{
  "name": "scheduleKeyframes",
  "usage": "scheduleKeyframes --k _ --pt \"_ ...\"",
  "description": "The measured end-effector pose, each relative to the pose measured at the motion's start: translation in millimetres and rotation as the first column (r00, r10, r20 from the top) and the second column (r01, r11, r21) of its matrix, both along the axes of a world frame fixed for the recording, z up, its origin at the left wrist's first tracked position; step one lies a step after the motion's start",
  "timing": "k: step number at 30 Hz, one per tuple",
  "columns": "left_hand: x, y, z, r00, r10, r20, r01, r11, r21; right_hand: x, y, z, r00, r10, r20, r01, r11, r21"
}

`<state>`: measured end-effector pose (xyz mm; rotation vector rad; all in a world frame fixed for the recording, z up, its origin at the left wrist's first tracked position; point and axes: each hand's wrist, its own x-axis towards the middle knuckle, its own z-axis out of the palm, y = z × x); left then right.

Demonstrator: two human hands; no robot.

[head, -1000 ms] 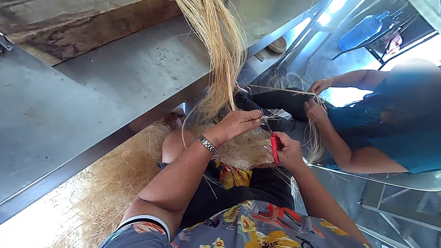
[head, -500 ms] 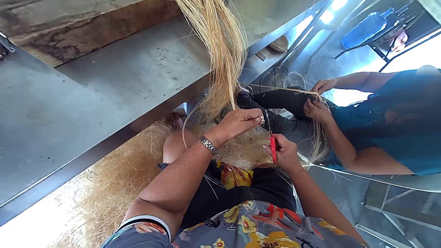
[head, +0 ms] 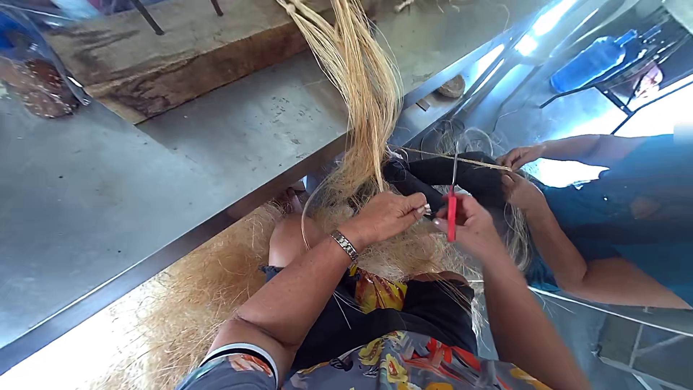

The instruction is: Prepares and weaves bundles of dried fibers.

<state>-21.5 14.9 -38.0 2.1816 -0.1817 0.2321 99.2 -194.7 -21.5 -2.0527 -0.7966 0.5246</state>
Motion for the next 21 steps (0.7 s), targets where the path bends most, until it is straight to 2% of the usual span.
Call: scheduleKeyframes --k 2,4,7,10,13,17,19,21 --pt "-1.7 -4.1 -0.6 0.994 -0.016 0.11 0.013 1.0 0.023 25.1 16.1 32.1 0.999 -0.009 0.035 0.012 0.997 -0.072" --pt "-6.6 -12.6 2.4 0.954 -0.032 0.299 0.032 0.999 0.006 45.1 39.9 62.3 0.989 -0.007 0.148 0.024 0.993 -0.112" --pt "-21.7 -30.5 23.6 0.828 -0.05 0.558 0.04 0.999 0.03 74.3 91.5 98.2 0.95 -0.015 0.311 0.063 0.988 -0.143" --pt "-32.9 -35.9 40.7 0.697 -0.051 0.716 0.042 0.999 0.03 99.4 154.9 127.5 0.915 0.004 0.404 0.107 0.962 -0.253" --pt "-37.5 -31.0 48.1 0.636 -0.046 0.77 0.067 0.998 0.005 121.6 211.1 131.0 0.883 0.052 0.466 0.123 0.933 -0.339" --pt "-34.2 -30.7 45.2 0.635 -0.062 0.77 0.09 0.996 0.006 128.3 255.6 134.5 0.85 0.191 0.491 0.127 0.83 -0.544" --pt "-28.8 -30.3 39.7 0.658 -0.097 0.747 0.125 0.992 0.019 121.6 267.0 143.1 0.819 0.219 0.531 0.097 0.858 -0.504" --pt "-22.3 -30.8 32.9 0.675 -0.12 0.728 0.14 0.99 0.033 112.6 280.5 150.7 0.831 0.213 0.514 -0.039 0.944 -0.328"
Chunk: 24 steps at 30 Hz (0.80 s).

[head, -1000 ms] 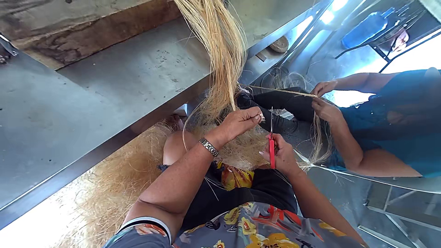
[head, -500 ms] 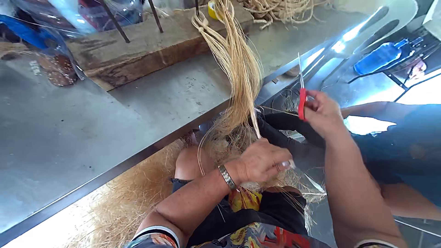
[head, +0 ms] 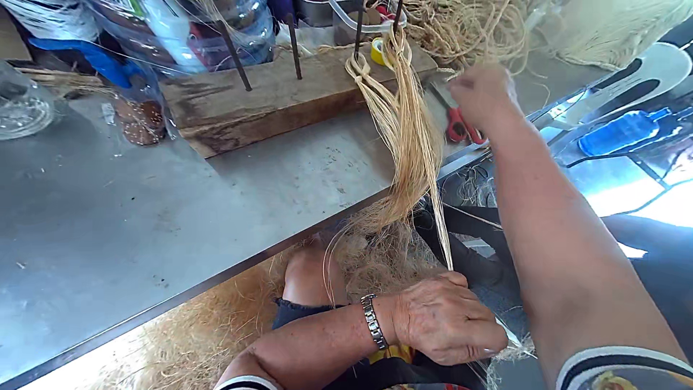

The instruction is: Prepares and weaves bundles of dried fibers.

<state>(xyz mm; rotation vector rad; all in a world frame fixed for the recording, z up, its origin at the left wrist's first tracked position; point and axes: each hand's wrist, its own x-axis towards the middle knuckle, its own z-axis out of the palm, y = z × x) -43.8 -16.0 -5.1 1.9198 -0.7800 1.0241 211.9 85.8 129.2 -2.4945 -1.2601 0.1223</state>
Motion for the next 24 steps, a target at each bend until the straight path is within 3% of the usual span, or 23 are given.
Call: scheduleKeyframes --k 3,8,13,18,24 --pt "8.5 -2.1 -10.2 0.999 -0.014 -0.036 0.015 1.0 0.025 -20.5 26.8 1.9 0.972 0.116 -0.206 -0.084 0.984 0.157" --pt "12.0 -2.8 -15.1 0.997 -0.005 -0.081 0.009 0.999 0.052 -31.9 56.0 -2.8 0.969 0.074 -0.235 -0.045 0.991 0.125" --pt "6.8 0.2 -8.7 0.989 0.011 -0.148 -0.008 1.0 0.027 -20.9 47.8 -0.9 0.959 0.015 -0.284 0.031 0.987 0.157" --pt "7.2 5.3 -9.9 0.989 0.086 -0.119 -0.091 0.995 -0.039 -11.7 32.6 3.5 0.862 -0.093 -0.499 0.222 0.953 0.206" --pt "16.2 17.6 -28.4 0.968 0.168 -0.185 -0.17 0.985 0.005 35.6 15.8 -0.7 0.942 -0.003 -0.334 0.063 0.984 0.169"
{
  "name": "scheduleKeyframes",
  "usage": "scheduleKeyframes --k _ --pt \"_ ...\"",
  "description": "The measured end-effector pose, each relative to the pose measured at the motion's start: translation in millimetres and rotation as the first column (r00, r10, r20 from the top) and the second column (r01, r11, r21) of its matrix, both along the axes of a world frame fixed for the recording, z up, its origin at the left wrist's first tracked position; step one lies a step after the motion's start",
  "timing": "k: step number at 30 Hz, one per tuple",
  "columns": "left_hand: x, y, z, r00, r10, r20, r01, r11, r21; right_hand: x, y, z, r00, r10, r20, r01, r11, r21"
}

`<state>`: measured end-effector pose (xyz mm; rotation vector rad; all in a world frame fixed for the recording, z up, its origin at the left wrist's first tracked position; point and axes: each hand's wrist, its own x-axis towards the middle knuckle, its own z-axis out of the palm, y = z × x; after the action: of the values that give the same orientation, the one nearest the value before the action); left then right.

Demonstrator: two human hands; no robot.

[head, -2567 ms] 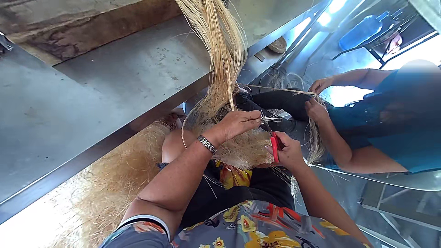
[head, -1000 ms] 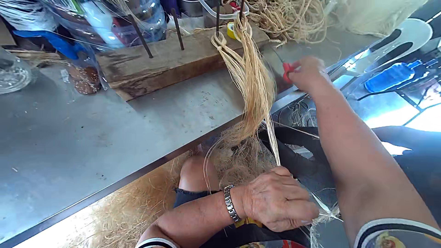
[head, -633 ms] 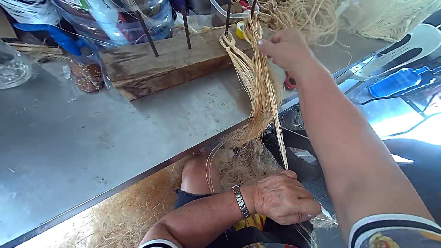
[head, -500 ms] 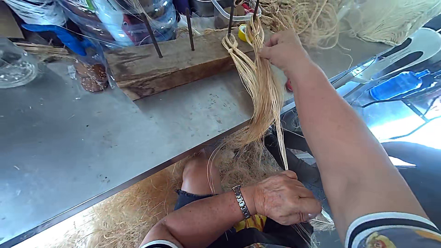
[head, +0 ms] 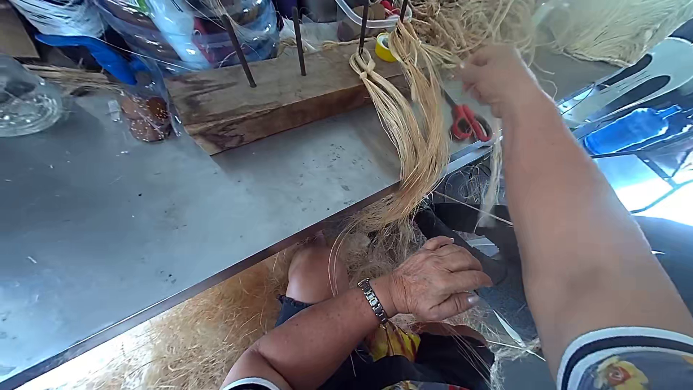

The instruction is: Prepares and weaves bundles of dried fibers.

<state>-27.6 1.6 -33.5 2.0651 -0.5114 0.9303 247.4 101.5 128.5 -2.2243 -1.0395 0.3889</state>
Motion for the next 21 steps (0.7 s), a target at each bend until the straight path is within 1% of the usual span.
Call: scheduleKeyframes --k 2,3,4,5,6,7,8,9,11,13,14,17,19,21 --pt "0.7 3.7 -1.4 0.999 0.002 -0.033 -0.002 1.0 0.0 21.8 -15.7 3.3 0.997 0.024 -0.075 -0.022 0.999 0.027" --pt "0.9 5.0 -1.2 0.999 0.004 -0.037 -0.004 1.0 -0.005 31.3 -25.4 3.9 0.994 0.016 -0.11 -0.009 0.998 0.061" --pt "1.1 6.4 -0.8 0.999 0.006 -0.04 -0.007 1.0 -0.011 40.9 -35.4 2.8 0.995 -0.012 -0.103 0.021 0.996 0.082" --pt "1.5 7.2 -0.6 0.999 0.007 -0.045 -0.008 1.0 -0.018 50.3 -44.4 -0.2 0.997 -0.067 -0.026 0.069 0.995 0.068" --pt "1.9 7.3 -0.6 0.999 0.009 -0.054 -0.01 1.0 -0.02 57.9 -52.5 -3.8 0.986 -0.138 0.095 0.137 0.99 0.022" --pt "2.7 6.9 -1.1 0.998 0.009 -0.061 -0.01 1.0 -0.019 61.5 -58.8 -5.5 0.967 -0.187 0.172 0.194 0.981 -0.022" --pt "3.9 6.3 -1.9 0.998 0.009 -0.064 -0.01 1.0 -0.014 61.0 -61.6 -6.5 0.953 -0.212 0.219 0.223 0.974 -0.028" --pt "5.2 5.4 -2.9 0.998 0.008 -0.063 -0.009 1.0 -0.009 54.3 -60.9 -6.2 0.945 -0.203 0.254 0.213 0.977 -0.012" --pt "6.7 3.2 -4.5 0.998 0.003 -0.061 -0.003 1.0 -0.003 27.3 -50.3 -3.1 0.944 -0.124 0.307 0.118 0.992 0.037" --pt "6.8 1.0 -4.1 0.998 -0.004 -0.062 0.004 1.0 -0.002 0.0 -32.5 -6.8 0.964 -0.036 0.264 0.023 0.998 0.053" --pt "6.6 0.4 -2.4 0.998 -0.011 -0.064 0.011 1.0 -0.007 -10.0 -22.7 -11.3 0.977 -0.012 0.211 0.005 1.0 0.031" --pt "5.8 -0.1 8.0 0.997 -0.039 -0.073 0.036 0.999 -0.038 -35.3 -1.7 -25.1 0.999 -0.01 0.039 0.01 1.0 -0.005" --pt "4.7 0.9 15.1 0.995 -0.057 -0.079 0.052 0.996 -0.069 -43.3 3.4 -31.5 0.998 0.012 -0.064 -0.01 0.999 0.04" --pt "2.4 3.8 22.5 0.993 -0.068 -0.095 0.059 0.994 -0.094 -46.0 5.6 -36.0 0.993 0.004 -0.12 0.009 0.994 0.107"
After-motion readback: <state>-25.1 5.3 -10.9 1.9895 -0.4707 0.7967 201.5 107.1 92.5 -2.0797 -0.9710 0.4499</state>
